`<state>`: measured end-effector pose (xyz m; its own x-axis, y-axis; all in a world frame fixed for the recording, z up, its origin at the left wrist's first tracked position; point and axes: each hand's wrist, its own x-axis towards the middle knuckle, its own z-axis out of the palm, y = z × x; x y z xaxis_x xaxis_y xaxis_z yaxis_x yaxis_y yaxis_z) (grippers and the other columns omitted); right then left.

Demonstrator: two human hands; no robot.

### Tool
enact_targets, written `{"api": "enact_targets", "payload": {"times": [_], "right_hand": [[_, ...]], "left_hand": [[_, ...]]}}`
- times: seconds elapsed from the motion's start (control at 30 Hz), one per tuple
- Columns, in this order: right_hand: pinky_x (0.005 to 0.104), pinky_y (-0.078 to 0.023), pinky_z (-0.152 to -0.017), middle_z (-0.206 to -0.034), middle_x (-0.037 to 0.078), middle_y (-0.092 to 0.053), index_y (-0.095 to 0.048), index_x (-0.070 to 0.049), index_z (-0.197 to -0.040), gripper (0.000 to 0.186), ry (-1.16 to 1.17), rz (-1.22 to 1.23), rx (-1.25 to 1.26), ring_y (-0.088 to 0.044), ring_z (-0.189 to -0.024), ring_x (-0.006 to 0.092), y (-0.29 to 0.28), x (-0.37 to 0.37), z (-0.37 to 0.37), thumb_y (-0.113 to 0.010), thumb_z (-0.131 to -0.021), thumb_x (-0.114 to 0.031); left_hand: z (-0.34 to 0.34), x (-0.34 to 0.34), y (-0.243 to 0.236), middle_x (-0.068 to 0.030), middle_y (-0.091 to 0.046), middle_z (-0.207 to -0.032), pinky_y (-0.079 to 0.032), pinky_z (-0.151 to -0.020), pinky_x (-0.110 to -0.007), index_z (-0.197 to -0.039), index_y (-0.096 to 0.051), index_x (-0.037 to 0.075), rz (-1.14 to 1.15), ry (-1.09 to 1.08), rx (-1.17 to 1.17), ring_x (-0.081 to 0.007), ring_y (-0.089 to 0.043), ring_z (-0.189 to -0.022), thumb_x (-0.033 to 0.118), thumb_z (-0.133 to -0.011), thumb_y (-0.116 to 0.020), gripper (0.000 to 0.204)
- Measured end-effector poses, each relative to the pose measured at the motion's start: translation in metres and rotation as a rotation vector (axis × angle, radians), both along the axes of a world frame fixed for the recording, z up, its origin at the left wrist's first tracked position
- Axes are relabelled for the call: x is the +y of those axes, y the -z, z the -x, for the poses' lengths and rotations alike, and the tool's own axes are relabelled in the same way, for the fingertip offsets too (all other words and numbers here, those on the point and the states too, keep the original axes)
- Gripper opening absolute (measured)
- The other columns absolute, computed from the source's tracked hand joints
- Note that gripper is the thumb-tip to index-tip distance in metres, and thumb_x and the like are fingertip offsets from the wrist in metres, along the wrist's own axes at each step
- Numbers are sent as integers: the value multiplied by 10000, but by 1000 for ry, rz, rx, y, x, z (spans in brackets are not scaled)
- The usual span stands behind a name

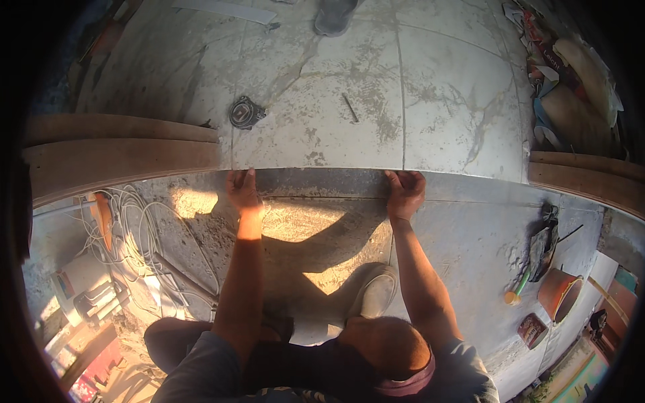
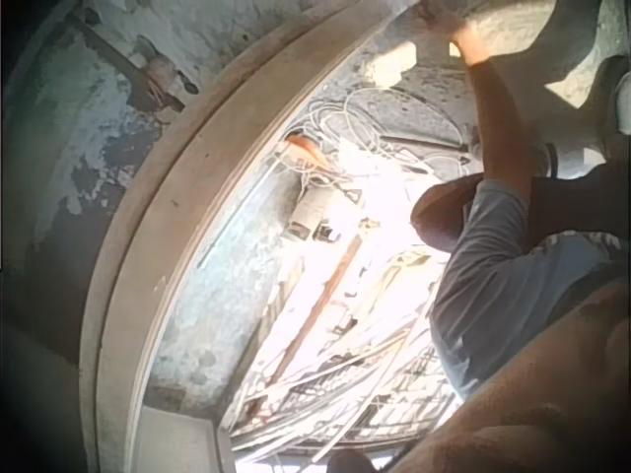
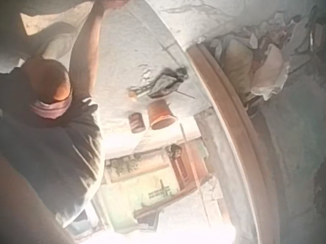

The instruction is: Installing a thin tile trim piece along the edge of a floor by cleaning it, applying mortar, and positioning it.

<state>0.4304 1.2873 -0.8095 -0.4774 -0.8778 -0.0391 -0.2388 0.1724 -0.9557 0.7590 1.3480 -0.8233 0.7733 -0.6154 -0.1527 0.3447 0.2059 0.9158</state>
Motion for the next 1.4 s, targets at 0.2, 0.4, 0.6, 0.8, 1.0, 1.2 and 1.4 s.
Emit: {"api": "enact_targets", "payload": {"times": [0.2, 0.4, 0.6, 0.8, 1.0, 1.2, 1.4], "right_hand": [[248, -489, -698, -816, 66, -633, -541, -3, -928, 327, -40, -95, 48, -600, -737, 124, -4, 0, 2, -776, -706, -57], [243, -485, -698, -821, 68, -638, -551, 4, -941, 304, -1, -63, -72, -603, -746, 120, -4, -1, -1, -758, -723, -42], [243, -487, -686, -821, 56, -628, -562, -1, -925, 274, -34, -14, 83, -604, -738, 118, -8, -2, -5, -752, -731, -43], [243, -479, -659, -811, 44, -614, -576, -10, -882, 216, -101, 12, 225, -592, -710, 114, -19, -3, -7, -740, -745, -42], [243, -480, -671, -822, 33, -612, -567, -12, -884, 183, -149, 21, 324, -591, -737, 107, -20, -5, -6, -708, -768, -4], [236, -486, -703, -853, 43, -613, -527, -1, -967, 247, -123, -10, 173, -604, -785, 113, -16, -3, -7, -684, -780, 33], [237, -477, -686, -828, 43, -613, -568, 3, -907, 169, -137, 7, 185, -583, -752, 103, -20, -3, -6, -691, -795, -25]], "left_hand": [[-1, 4, 2, -111, -618, -1026, -450, -871, -303, -1194, -413, 19, -81, -28, -61, -179, -574, -979, -116, -749, -637, 516], [-5, 4, 2, -104, -625, -985, -471, -834, -299, -1207, -397, 10, -120, -13, -118, -179, -585, -936, -125, -741, -640, 544], [-5, 2, -4, -99, -629, -971, -475, -820, -292, -1182, -422, 10, -195, -25, -167, -167, -586, -915, -139, -729, -646, 526], [-6, 3, -2, -108, -635, -983, -478, -822, -302, -1177, -438, 16, -156, -35, -162, -173, -587, -920, -149, -717, -651, 533], [-4, 0, 1, -111, -636, -994, -477, -834, -307, -1170, -444, 5, -258, -113, -205, -174, -587, -931, -145, -705, -664, 536], [-10, 2, -1, -103, -640, -992, -482, -823, -304, -1143, -468, 3, -234, -88, -163, -175, -590, -932, -134, -704, -672, 503], [-16, 9, 2, -101, -624, -970, -469, -841, -288, -1100, -489, 8, -240, -23, -158, -175, -578, -932, -115, -723, -666, 434]]}}
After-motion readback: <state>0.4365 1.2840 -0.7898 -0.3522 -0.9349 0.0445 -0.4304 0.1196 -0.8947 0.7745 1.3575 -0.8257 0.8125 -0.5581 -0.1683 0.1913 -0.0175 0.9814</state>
